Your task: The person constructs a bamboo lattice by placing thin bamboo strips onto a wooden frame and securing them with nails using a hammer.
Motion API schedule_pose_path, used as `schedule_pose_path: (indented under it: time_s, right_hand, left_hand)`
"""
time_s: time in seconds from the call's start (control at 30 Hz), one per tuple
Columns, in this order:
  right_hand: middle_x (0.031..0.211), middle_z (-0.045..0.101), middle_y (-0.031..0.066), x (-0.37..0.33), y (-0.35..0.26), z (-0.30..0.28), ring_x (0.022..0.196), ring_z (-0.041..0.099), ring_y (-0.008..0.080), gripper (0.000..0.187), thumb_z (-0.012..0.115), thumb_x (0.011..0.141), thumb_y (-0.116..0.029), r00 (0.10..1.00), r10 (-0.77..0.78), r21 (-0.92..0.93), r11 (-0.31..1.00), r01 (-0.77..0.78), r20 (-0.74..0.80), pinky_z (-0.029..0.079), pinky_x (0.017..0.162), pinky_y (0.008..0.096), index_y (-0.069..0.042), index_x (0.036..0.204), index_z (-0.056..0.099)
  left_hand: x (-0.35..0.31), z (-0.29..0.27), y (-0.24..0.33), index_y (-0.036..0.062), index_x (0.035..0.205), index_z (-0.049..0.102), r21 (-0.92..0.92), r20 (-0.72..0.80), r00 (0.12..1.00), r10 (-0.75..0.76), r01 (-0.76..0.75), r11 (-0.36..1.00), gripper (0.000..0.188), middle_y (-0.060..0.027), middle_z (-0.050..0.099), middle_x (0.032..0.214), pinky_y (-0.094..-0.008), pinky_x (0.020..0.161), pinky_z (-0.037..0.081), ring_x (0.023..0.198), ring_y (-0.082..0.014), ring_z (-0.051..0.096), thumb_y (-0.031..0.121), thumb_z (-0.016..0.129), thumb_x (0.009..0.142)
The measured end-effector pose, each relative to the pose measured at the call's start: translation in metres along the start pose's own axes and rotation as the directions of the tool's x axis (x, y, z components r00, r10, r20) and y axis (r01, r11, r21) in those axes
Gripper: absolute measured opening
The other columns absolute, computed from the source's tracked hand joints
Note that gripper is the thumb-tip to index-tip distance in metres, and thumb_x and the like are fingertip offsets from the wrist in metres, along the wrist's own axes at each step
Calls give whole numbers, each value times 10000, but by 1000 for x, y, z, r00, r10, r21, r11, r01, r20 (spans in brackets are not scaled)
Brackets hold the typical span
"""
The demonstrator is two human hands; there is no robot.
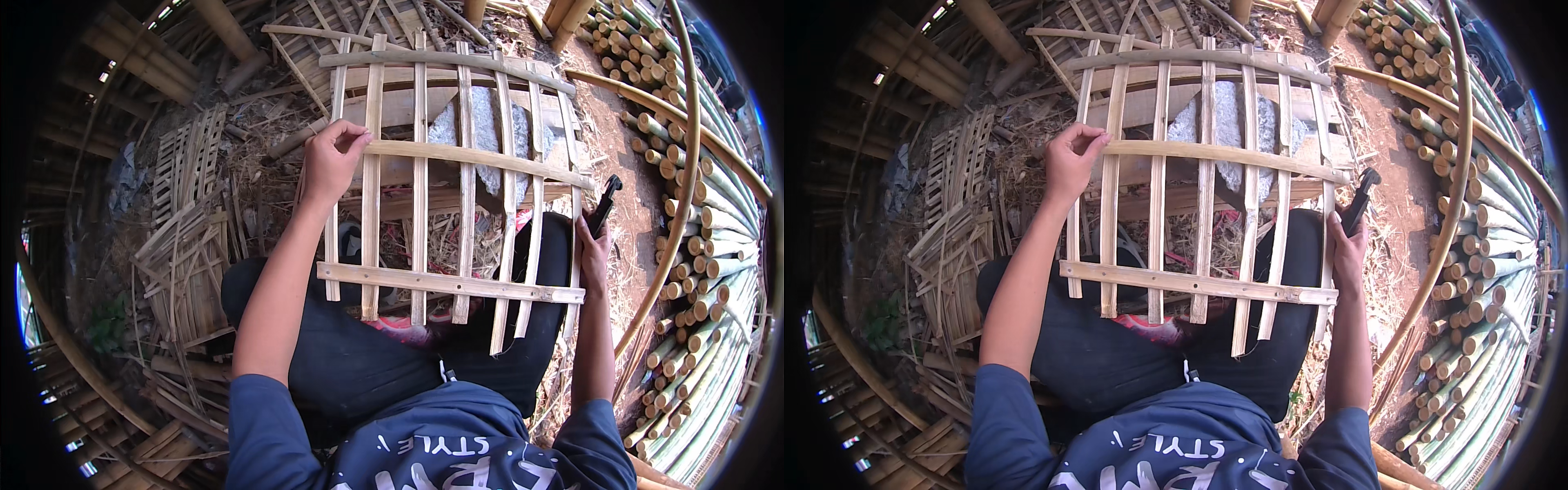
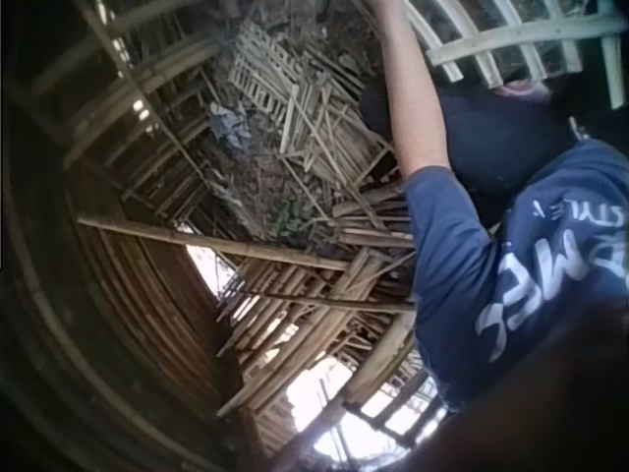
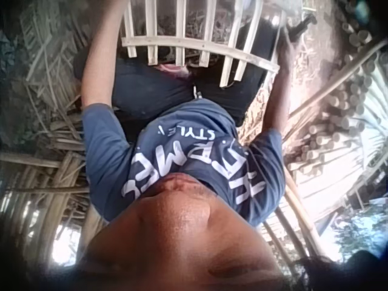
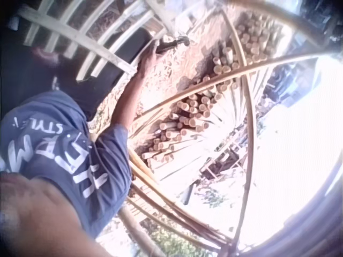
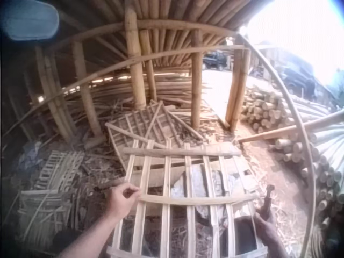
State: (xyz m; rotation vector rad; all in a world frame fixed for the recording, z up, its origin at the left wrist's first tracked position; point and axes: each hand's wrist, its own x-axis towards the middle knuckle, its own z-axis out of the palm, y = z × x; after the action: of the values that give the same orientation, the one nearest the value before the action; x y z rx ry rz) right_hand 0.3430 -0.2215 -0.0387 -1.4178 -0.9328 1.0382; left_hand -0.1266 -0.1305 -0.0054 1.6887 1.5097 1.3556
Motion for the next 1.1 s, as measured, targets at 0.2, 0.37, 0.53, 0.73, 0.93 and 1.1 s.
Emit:
schedule_pose_path:
  time_s: [0.2,0.37,0.53,0.73,0.93,1.1]
  right_hand:
    - [1070,668,85,4,7,16,889,655,113,333,708,941,-86,999,-10,70,998,6,50,527,785,251,-20,1205,516]
    - [1083,667,91,-6,1,17,889,652,112,306,715,933,-77,1000,21,32,999,-21,9,528,792,252,-28,1170,529]
    - [1080,664,84,-12,-10,-7,898,648,110,313,709,942,-97,1000,-15,60,998,14,19,526,808,252,-10,1194,544]
    - [1076,675,75,-15,-36,-87,906,646,102,404,704,949,-115,996,5,16,1000,-3,-93,519,811,233,45,1286,548]
    - [1072,649,55,4,-52,-177,885,624,73,416,709,940,-78,987,-97,16,995,100,-130,515,781,212,50,1292,528]
    - [1130,662,73,36,-51,-226,940,645,101,384,693,948,-57,986,-110,-44,993,105,-122,532,825,233,29,1289,538]
  left_hand:
    - [0,-11,-31,-21,887,689,41,-46,988,148,-147,988,72,-60,742,867,-250,763,542,815,-87,690,31,737,898]
    - [1,-25,-33,-10,879,678,-183,34,998,-47,53,982,73,-48,732,871,-250,775,539,819,-89,681,22,743,892]
    - [4,-14,-9,2,872,683,-300,70,994,-86,103,948,83,-49,723,837,-228,732,523,774,-82,668,41,757,880]
    - [24,56,54,13,891,684,-339,166,986,-16,72,938,91,-36,722,861,-227,746,534,794,-77,671,43,769,877]
    - [48,147,104,9,852,688,-310,130,992,-1,42,950,99,-22,711,795,-234,687,525,723,-74,655,59,771,869]
    - [46,205,130,-14,836,698,-194,44,996,74,-64,979,102,-47,719,774,-262,707,530,726,-99,665,53,774,851]
